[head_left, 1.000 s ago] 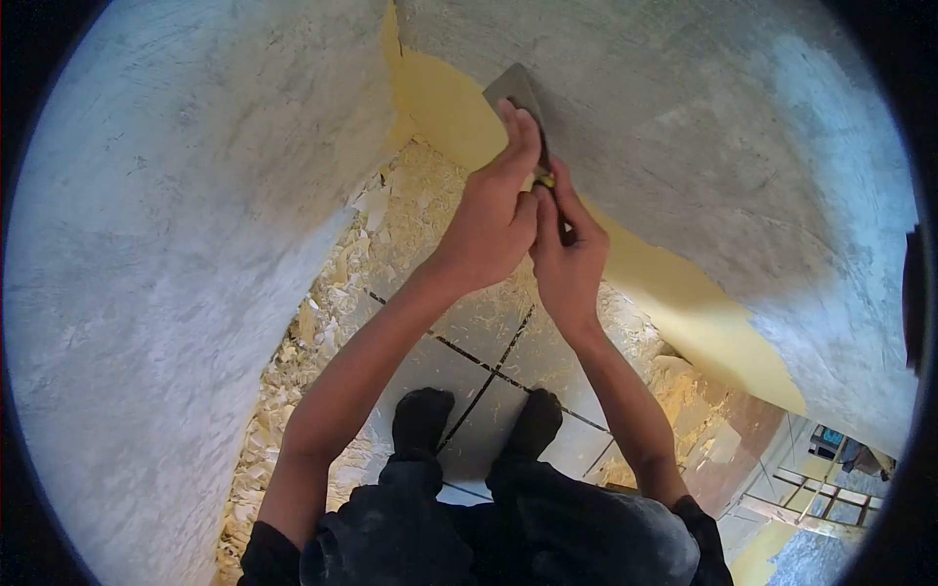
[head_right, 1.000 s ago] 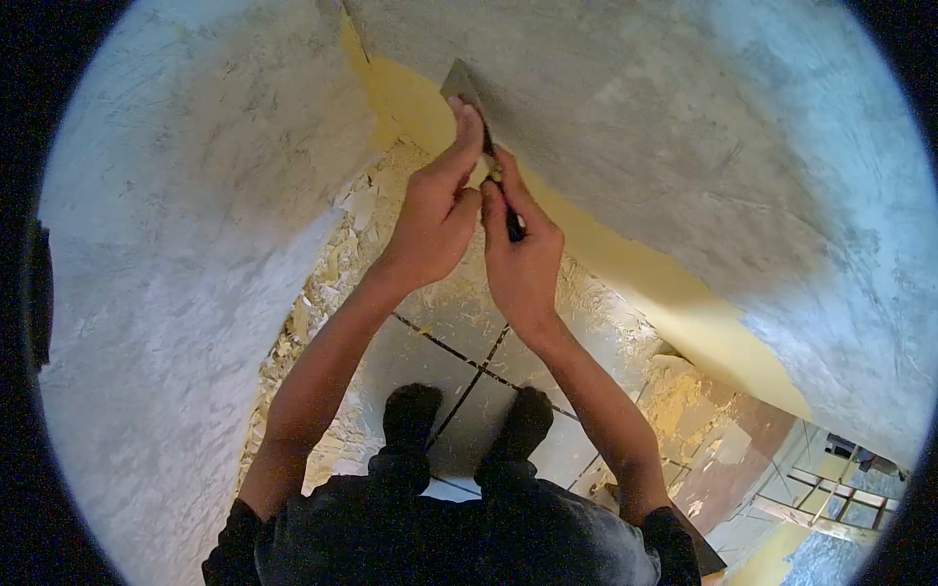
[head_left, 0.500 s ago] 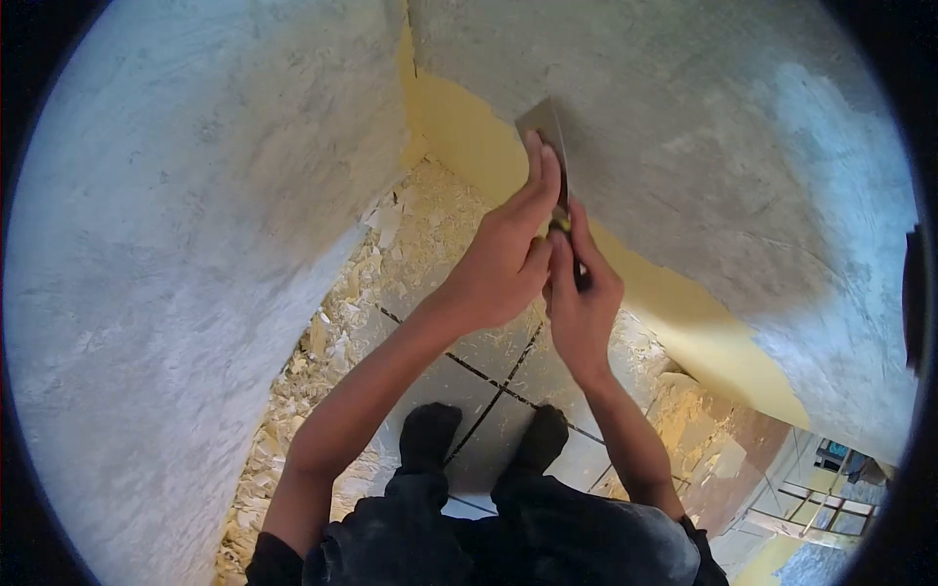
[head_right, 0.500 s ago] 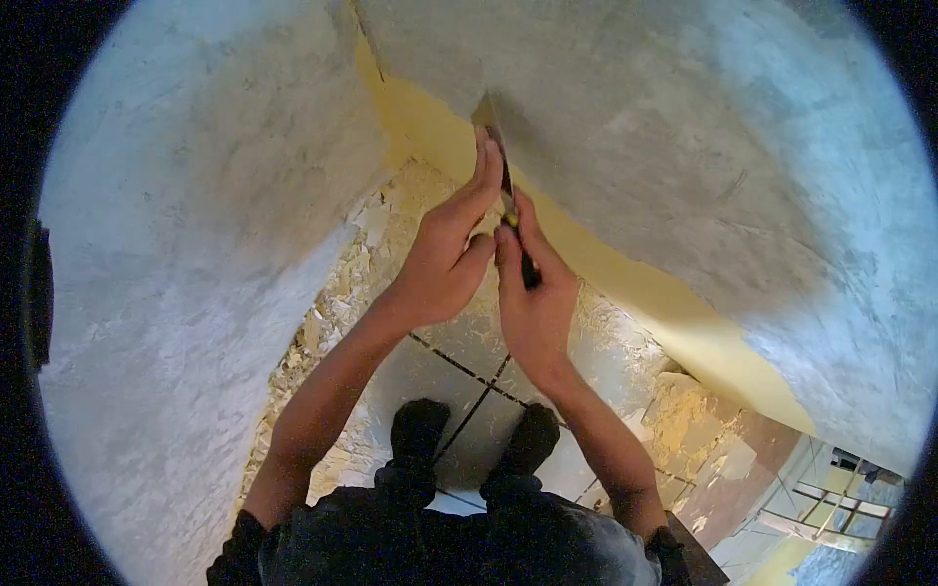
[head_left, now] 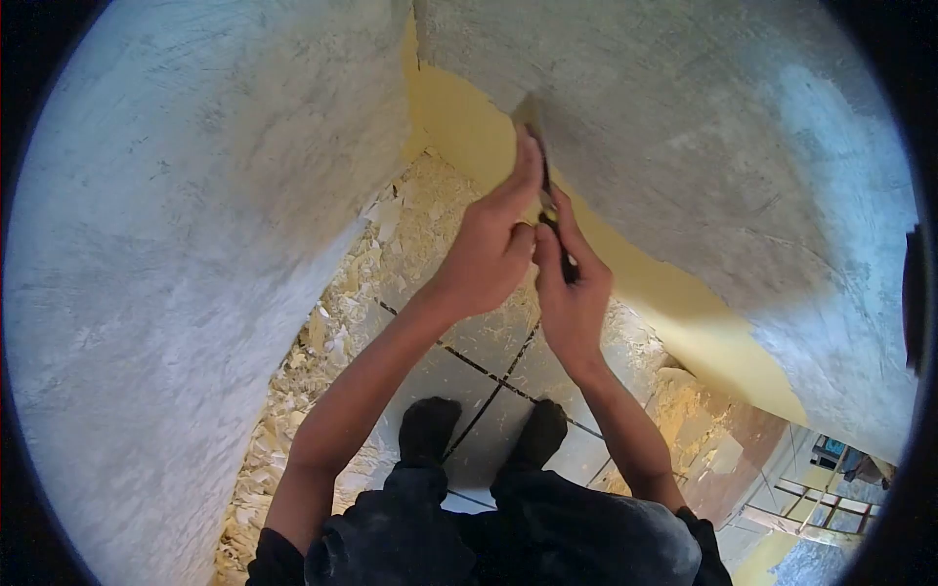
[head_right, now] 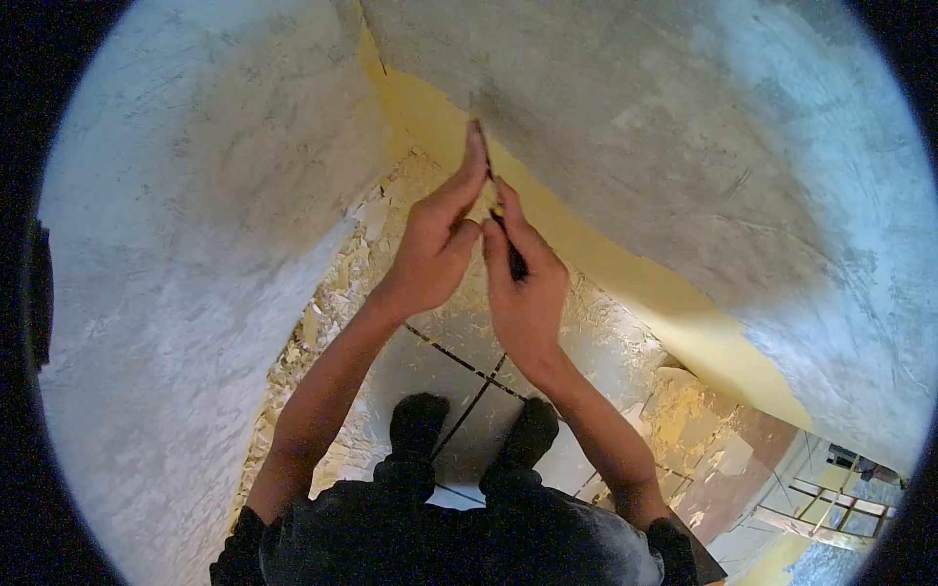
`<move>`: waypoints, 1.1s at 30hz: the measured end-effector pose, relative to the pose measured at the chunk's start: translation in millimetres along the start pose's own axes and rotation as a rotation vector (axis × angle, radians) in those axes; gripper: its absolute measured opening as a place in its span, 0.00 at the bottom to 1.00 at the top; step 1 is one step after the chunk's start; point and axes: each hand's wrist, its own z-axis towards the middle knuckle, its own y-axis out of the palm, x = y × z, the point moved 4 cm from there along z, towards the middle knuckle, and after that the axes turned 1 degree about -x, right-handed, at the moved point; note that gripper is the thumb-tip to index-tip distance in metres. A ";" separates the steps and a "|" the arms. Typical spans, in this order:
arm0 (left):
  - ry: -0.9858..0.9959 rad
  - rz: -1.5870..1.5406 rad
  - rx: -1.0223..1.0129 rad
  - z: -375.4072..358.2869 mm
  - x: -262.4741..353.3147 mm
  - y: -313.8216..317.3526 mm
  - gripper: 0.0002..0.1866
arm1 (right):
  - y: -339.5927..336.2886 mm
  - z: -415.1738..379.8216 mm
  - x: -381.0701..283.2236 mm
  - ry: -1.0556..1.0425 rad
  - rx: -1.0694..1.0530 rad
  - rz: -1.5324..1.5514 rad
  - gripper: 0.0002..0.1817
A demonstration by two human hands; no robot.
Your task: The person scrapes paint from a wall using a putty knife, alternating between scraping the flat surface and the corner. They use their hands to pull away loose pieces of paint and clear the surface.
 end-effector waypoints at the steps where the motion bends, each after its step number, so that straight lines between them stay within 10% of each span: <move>1: 0.000 0.003 0.006 5.6 -2.3 1.1 0.39 | -2.4 -2.2 0.4 -0.008 0.030 -0.013 0.21; 17: -0.031 -0.085 0.109 3.8 1.1 -8.1 0.38 | 5.7 6.4 -16.9 -0.158 -0.019 -0.117 0.21; 33: -0.293 -0.322 0.192 -27.7 -20.6 -1.0 0.28 | -70.6 0.1 -50.7 0.453 -0.576 -0.067 0.31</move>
